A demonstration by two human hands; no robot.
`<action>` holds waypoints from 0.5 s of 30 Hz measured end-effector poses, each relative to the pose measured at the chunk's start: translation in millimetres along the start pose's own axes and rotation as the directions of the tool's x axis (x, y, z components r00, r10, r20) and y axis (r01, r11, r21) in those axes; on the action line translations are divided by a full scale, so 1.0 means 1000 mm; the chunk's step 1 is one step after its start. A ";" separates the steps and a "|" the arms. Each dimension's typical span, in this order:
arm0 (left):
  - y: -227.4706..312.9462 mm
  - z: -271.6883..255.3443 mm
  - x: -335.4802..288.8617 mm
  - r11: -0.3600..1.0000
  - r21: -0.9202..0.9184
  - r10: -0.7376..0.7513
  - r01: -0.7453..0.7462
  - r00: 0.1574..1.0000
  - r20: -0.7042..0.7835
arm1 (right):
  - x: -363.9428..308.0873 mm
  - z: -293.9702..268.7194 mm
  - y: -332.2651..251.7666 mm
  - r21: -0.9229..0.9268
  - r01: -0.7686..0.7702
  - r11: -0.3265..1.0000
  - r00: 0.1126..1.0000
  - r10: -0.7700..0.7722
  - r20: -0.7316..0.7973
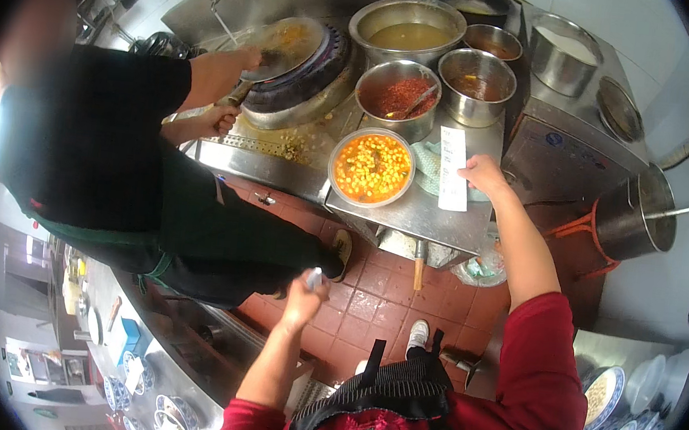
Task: The person assembles multiple noodle bowls by adding noodles, broth, meat, and chopped green onions. They place order tickets into each bowl and move them to a staging area.
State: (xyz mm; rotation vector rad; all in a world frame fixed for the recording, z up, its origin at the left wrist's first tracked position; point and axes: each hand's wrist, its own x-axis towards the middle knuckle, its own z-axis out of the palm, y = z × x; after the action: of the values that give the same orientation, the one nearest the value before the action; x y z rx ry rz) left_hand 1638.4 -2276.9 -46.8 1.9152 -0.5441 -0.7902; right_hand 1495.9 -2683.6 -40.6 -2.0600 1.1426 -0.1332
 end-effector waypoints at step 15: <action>0.063 -0.017 0.223 0.908 -0.417 0.068 -0.034 0.995 0.068 | 0.003 0.086 -0.076 0.940 -0.126 0.318 0.974 -0.141 0.178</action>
State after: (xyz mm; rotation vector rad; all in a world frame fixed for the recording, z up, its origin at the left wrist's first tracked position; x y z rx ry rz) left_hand 1802.1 -2441.6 -50.8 1.4749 -0.4313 -0.8752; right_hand 1586.4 -2613.7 -51.4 -0.9210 0.5989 -0.4520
